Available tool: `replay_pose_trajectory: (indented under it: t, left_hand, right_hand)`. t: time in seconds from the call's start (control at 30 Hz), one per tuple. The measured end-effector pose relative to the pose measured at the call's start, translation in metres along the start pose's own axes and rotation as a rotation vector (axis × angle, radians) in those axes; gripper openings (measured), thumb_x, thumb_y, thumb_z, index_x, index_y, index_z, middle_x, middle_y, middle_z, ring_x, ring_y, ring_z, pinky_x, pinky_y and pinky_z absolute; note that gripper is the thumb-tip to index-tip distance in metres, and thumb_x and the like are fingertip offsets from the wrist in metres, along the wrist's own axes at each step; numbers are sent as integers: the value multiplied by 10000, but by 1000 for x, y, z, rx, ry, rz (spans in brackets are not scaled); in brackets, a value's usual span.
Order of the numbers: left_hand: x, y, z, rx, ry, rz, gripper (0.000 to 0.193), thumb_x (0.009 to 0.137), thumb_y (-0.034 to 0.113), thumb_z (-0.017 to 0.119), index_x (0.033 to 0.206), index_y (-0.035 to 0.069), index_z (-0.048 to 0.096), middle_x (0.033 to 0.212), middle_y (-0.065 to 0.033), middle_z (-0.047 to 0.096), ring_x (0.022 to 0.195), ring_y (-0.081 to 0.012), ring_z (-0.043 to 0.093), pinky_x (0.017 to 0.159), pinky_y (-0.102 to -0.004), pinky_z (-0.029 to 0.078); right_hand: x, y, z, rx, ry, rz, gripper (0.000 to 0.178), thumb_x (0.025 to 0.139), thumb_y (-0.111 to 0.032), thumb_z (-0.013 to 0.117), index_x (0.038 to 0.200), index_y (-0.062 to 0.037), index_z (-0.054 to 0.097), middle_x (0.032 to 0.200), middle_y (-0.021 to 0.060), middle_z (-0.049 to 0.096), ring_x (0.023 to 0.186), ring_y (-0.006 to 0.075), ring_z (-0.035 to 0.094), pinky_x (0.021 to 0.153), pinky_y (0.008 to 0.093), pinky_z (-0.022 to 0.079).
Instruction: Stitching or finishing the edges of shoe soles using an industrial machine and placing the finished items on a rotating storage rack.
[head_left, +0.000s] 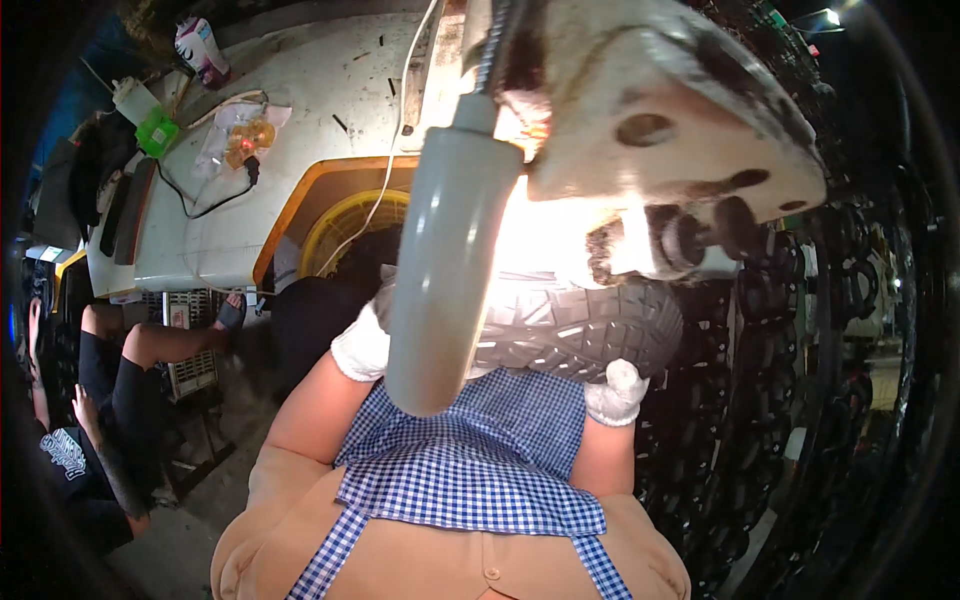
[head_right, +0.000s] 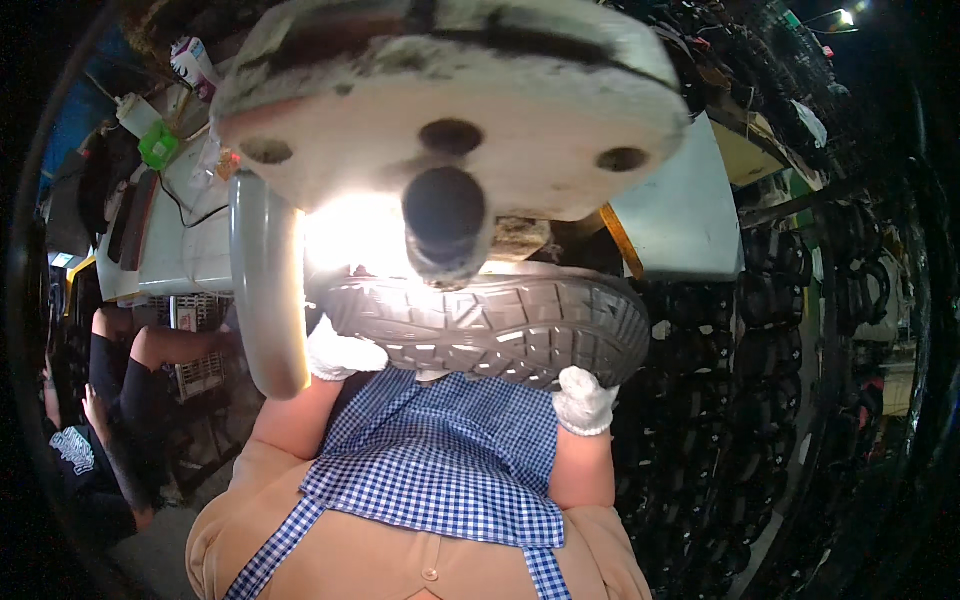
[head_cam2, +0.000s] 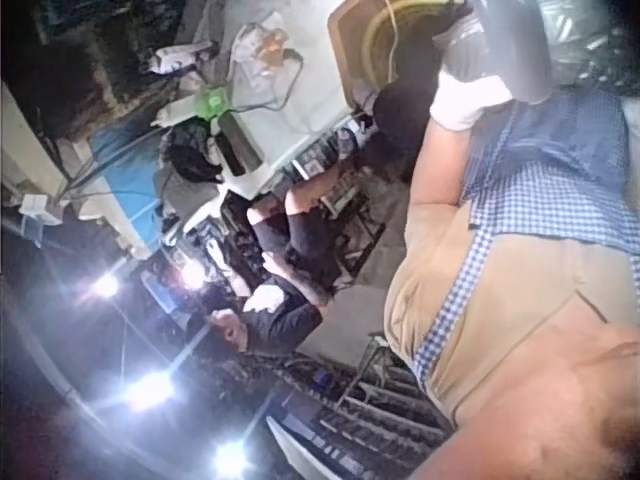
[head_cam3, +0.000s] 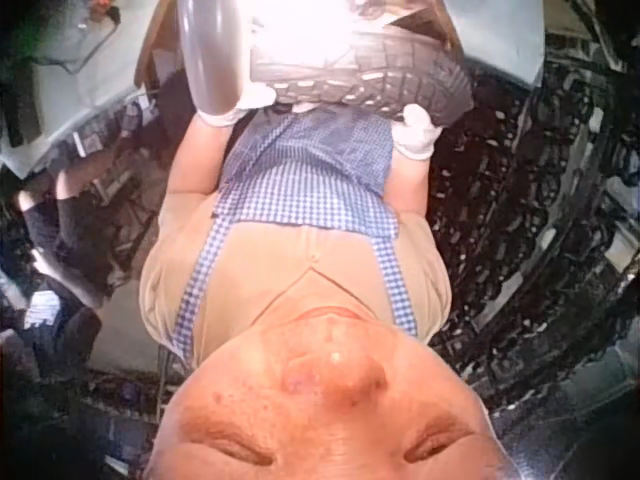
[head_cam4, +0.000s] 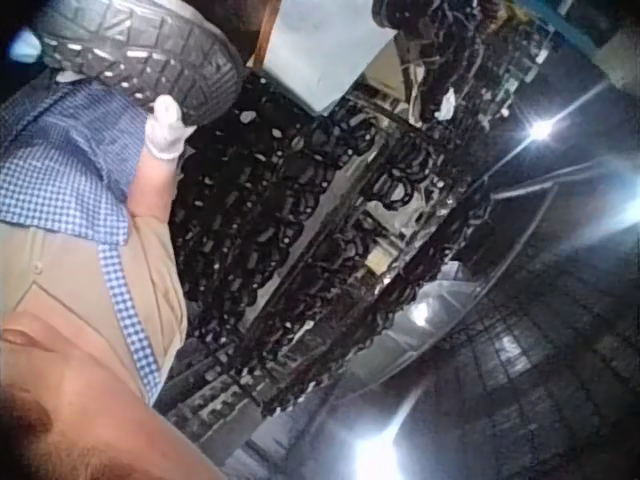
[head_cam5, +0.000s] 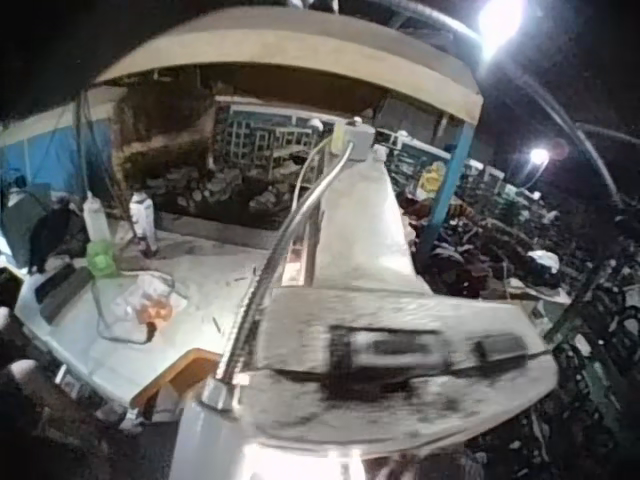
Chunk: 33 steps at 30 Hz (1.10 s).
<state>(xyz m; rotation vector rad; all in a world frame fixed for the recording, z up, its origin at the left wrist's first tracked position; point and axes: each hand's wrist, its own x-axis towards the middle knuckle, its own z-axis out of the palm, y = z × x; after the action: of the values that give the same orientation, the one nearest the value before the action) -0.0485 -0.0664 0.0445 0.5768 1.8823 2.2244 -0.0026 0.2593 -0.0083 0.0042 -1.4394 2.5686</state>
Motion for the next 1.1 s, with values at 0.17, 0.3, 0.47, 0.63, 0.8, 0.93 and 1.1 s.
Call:
replay_pose_trajectory:
  t: [0.17,0.3,0.47,0.63,0.8,0.93,1.1]
  left_hand:
    - [-39,-15,-24,-763,221,-133,813,671,-54,743,1439,-32,477,1370,-198,601,1296,-347,577,1089,-481,479]
    - [-62,-9,-51,-741,246,-180,1009,597,108,840,1492,-28,395,1455,-206,526,1347,-368,525,1127,-507,444]
    - [-94,-30,-38,-801,234,-78,1054,729,484,866,1571,129,340,1593,-159,364,1483,-347,333,1212,-554,289]
    - [-89,-44,-61,-611,335,32,888,879,648,653,1523,83,419,1520,-154,469,1445,-329,391,1210,-540,279]
    - [-9,25,-15,-253,4,-215,669,976,409,641,1417,-68,483,1435,-183,539,1282,-252,543,1127,-386,408]
    - [0,17,9,-328,93,-213,571,981,283,610,1416,-67,486,1378,-165,574,1266,-236,549,1106,-372,421]
    - [-9,11,19,-86,261,-94,479,982,228,601,1363,-56,542,1317,-155,611,1219,-224,577,1083,-354,432]
  right_hand:
    - [5,19,66,37,-156,127,860,789,-70,742,1542,-43,328,1482,193,492,1339,382,522,1082,544,488]
    - [7,44,85,-46,-363,127,845,796,-32,746,1535,-33,336,1487,174,496,1345,344,522,1097,495,471]
    - [38,26,110,-8,-584,351,892,733,-79,834,1506,-18,392,1441,141,546,1325,284,540,1097,428,469]
    - [62,-2,123,-156,-703,548,872,706,-57,887,1453,-21,437,1377,114,588,1266,221,567,1070,393,487]
    - [104,-23,136,-711,-1029,700,737,749,-196,908,1369,-11,557,1261,98,673,1148,172,627,1008,320,510]
    - [102,-26,154,-507,-1112,518,550,810,-257,849,1259,-6,653,1149,100,724,1082,157,648,966,320,509]
    - [32,21,114,-876,-326,-471,629,887,-286,740,1360,56,507,1317,255,539,1175,341,571,961,416,503]
